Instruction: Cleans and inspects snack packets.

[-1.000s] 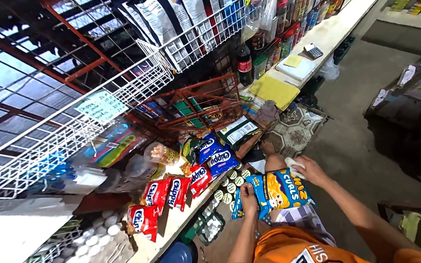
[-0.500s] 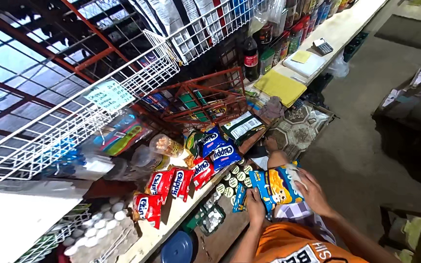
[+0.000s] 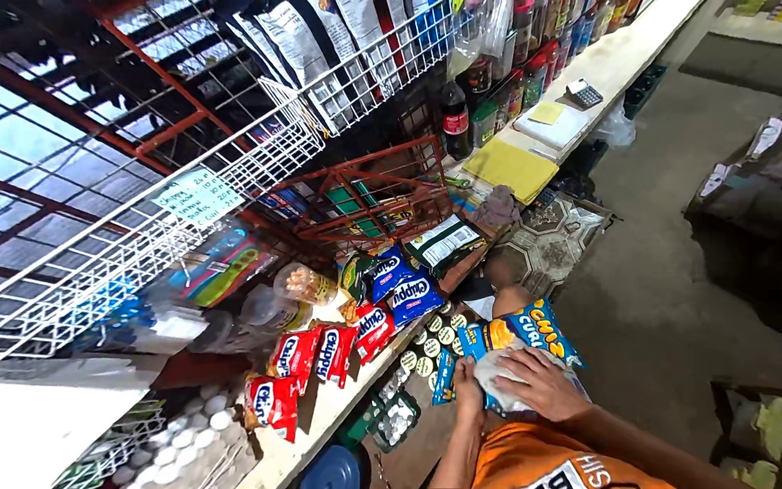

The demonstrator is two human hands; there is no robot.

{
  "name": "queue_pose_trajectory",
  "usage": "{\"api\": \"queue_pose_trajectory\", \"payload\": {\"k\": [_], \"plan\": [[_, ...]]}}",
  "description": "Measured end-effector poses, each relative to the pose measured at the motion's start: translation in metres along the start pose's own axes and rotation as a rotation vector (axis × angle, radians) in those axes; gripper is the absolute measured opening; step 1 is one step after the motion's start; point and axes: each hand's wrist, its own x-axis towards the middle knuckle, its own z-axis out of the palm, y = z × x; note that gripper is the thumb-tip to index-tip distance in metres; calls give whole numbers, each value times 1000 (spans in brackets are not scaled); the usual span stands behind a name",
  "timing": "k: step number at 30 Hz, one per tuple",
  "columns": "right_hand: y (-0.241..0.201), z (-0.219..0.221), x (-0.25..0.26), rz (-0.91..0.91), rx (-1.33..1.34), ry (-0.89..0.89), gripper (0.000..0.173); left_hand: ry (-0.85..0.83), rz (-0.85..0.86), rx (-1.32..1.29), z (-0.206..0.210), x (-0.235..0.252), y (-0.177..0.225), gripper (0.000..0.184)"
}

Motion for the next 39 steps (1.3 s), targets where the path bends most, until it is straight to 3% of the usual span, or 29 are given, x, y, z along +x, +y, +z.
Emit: {"api": "queue_pose_trajectory", "payload": {"k": [4,6,11,13,16,19,26,28,32,33,36,39], "plan": [[45,-14,-47,48,-42,134,34,23,-72,57,-3,6,2,24],[58,-17,-64,208,29,203,29,10,-53,80,-4,7,3,23],[78,-48,-47,1220,617,355,37,15,-9,115,-15,10,0,23],[88,-47,-26,1420,1005,324,46,-1,-3,128,-18,11,-2,25],[90,-42,2,1450,1279,196,47,-17,0,140,-17,10,-2,24],[86,-48,22,1428,1339,226,38,-16,27,165,-19,11,-5,23],[49,-75,58,1318,1339,328,37,-35,105,210,-37,24,-20,22],[36,-83,79,1334,1384,393,29,44,248,318,-47,22,-16,26],[10,-85,122,1310,1401,468,34,-31,839,579,-38,-16,31,86],[4,-81,130,1292,1370,477,38,-30,1006,638,-27,-22,39,93],[-13,-64,149,1207,1262,482,51,27,1254,693,-1,-24,49,79],[-30,-58,164,1175,1260,493,45,122,1313,651,4,-17,56,60]]}}
